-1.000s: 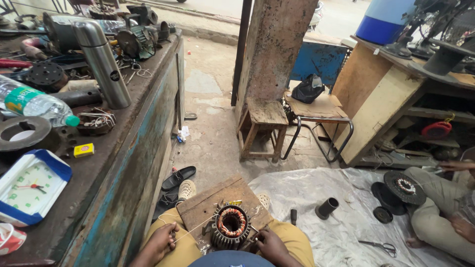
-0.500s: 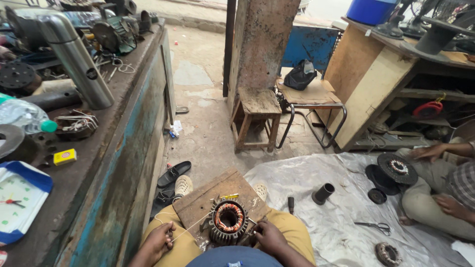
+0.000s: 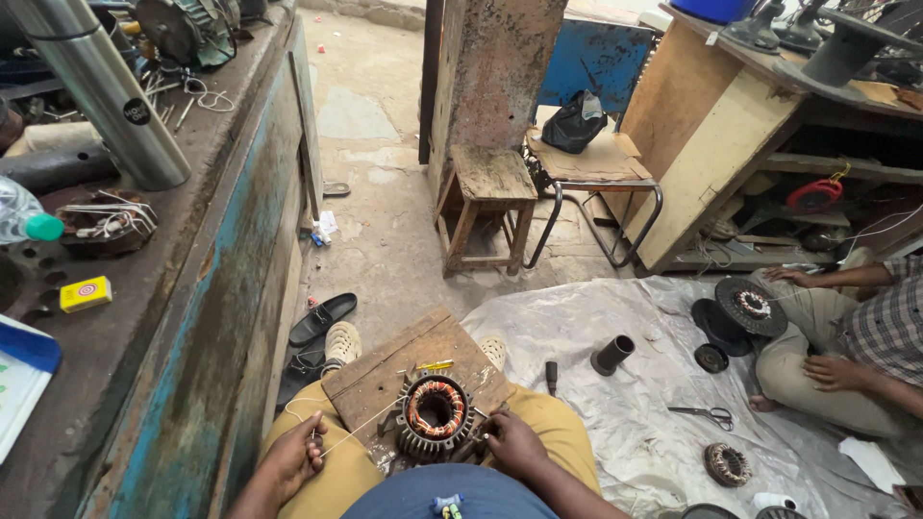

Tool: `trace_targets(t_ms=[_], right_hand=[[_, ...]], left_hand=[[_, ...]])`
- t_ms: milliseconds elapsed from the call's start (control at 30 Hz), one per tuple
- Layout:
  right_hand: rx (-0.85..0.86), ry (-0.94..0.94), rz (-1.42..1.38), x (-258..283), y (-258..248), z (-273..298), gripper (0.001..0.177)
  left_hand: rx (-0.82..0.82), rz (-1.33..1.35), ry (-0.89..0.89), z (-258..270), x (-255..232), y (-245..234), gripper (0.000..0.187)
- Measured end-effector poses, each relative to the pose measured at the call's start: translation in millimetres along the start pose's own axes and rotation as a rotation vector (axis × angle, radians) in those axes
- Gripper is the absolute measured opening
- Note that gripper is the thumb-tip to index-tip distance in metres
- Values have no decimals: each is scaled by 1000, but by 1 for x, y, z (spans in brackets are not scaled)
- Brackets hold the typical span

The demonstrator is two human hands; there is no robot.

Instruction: The person winds copper wire into the slots of a motor stator, using a green-handled screwdriver to tuck and adjust the wire. The person also ties a white string around the stator to secure the windings.

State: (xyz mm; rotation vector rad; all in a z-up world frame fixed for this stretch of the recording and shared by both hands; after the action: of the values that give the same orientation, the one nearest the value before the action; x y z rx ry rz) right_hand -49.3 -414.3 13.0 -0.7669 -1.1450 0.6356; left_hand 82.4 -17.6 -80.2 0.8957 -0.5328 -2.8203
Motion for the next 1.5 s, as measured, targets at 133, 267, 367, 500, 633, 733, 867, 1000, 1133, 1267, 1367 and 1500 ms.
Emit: trace_targets(t_ms=[133, 267, 367, 500, 633, 733, 867, 1000, 1133, 1267, 1367, 1500], right_hand=[[-1, 57, -12, -6, 3, -1, 35], [-5, 39, -15, -7, 3, -3, 34], [-20, -20, 7, -2, 3, -2, 29], [-32, -9, 95, 6, -2, 1, 33], [21, 32, 90, 9, -2, 0, 35], [48, 57, 79, 8, -2, 0, 34], [85, 90, 77, 9, -2, -1, 33], [73, 83, 40, 13, -6, 1, 27], [89, 104, 45, 12, -6, 2, 23], [71, 93, -1, 7, -6, 1, 24], [34, 50, -30, -1, -1, -1, 24], [-48, 28, -133, -8, 2, -6, 26]], left_hand=[[23, 38, -15, -3, 1, -1, 33], [10, 33, 36, 1, -2, 1, 31], [-58, -48, 169, 11, -7, 8, 29], [-130, -193, 234, 25, -7, 16, 30], [-117, -141, 276, 23, -10, 14, 30], [-106, -101, 256, 14, -5, 8, 30], [-86, -89, 279, 5, -2, 1, 29], [-72, -70, 285, 1, -3, -2, 28], [-88, -45, 292, 2, -2, -4, 26], [-113, -44, 314, 7, -4, 0, 26], [-148, 22, 292, 12, -6, 3, 25], [-148, 4, 376, 25, -16, 29, 28]])
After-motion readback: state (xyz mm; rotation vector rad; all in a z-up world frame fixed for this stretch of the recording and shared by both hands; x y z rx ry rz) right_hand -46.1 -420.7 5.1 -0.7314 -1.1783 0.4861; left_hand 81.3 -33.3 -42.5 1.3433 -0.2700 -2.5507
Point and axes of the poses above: each hand's wrist, its own z-axis away from the middle knuckle, its own y-axis out of the palm, x = y × z, the point moved 7 cm from there along -z, towards the middle knuckle, and after that the axes turned 2 degrees about z, right-handed, at the moved point
